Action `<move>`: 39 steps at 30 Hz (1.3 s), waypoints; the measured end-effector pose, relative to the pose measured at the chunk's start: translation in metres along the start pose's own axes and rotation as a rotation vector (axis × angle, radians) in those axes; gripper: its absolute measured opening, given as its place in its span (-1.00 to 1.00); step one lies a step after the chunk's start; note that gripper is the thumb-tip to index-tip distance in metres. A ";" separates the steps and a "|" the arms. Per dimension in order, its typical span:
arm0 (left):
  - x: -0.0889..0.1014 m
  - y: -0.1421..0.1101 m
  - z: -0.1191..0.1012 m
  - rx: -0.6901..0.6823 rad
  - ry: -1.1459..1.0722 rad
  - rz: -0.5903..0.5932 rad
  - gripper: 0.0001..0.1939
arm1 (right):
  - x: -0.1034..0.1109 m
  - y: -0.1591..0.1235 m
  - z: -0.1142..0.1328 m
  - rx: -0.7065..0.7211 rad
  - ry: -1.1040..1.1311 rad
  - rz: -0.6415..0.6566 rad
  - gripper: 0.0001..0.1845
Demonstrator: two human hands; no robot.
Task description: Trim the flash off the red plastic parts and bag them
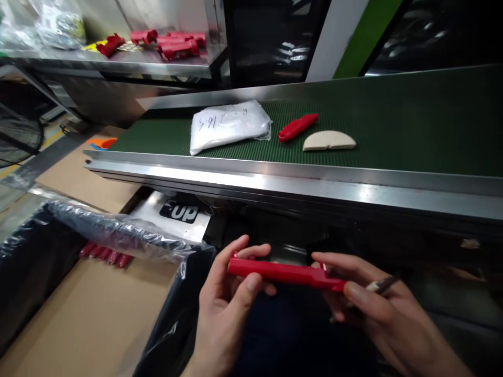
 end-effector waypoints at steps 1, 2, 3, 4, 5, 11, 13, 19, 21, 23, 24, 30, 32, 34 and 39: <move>0.001 0.000 0.000 -0.002 0.005 0.003 -0.56 | -0.002 -0.001 0.000 0.003 0.027 0.008 -0.66; 0.001 0.000 0.000 0.000 0.010 0.000 -0.56 | -0.003 -0.001 0.000 0.004 0.047 0.014 -0.66; 0.002 0.000 0.000 0.006 0.015 -0.009 -0.55 | -0.004 -0.001 -0.001 0.005 0.057 0.019 -0.66; 0.003 0.000 0.000 0.017 0.015 -0.020 -0.54 | -0.005 -0.001 -0.002 0.009 0.059 0.023 -0.66; 0.004 0.000 0.000 0.031 0.009 -0.030 -0.52 | -0.005 -0.001 -0.002 0.014 0.058 0.027 -0.67; 0.002 -0.001 0.000 0.098 -0.055 -0.060 -0.48 | -0.006 -0.003 -0.003 0.065 0.062 0.047 -0.64; 0.001 -0.002 -0.001 0.103 -0.054 -0.070 -0.48 | -0.007 -0.004 -0.002 0.068 0.067 0.047 -0.63; -0.004 -0.005 -0.005 0.055 -0.120 -0.059 -0.59 | -0.002 -0.006 -0.004 0.077 0.064 -0.001 -0.67; -0.006 -0.006 -0.007 0.034 -0.146 -0.035 -0.63 | 0.001 -0.007 -0.007 0.088 0.062 -0.008 -0.67; -0.008 -0.007 -0.008 0.014 -0.151 -0.006 -0.66 | 0.004 -0.008 -0.010 0.085 0.062 -0.025 -0.68; -0.009 -0.007 -0.008 0.006 -0.150 0.006 -0.67 | 0.006 -0.008 -0.012 0.081 0.059 -0.034 -0.68; -0.009 -0.006 -0.007 0.024 -0.183 0.010 -0.68 | 0.011 -0.009 -0.015 0.096 0.008 -0.081 -0.67; -0.006 -0.005 -0.004 0.070 -0.189 -0.027 -0.67 | 0.010 -0.008 -0.012 0.124 -0.002 -0.088 -0.65; -0.003 -0.003 -0.001 0.118 -0.183 -0.072 -0.61 | 0.006 -0.008 -0.007 0.157 -0.013 -0.089 -0.65; 0.000 0.004 0.008 0.218 -0.235 -0.072 -0.43 | -0.007 -0.005 0.005 0.203 -0.045 -0.004 -0.66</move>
Point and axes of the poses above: each hand's wrist, its own y-axis towards the middle knuckle, its own x-axis out of the back of the hand, z = x × y, the point moved 4 cm from there along y, towards the middle knuckle, and after that the axes turned 5 degrees about -x, right-handed, at the moved point
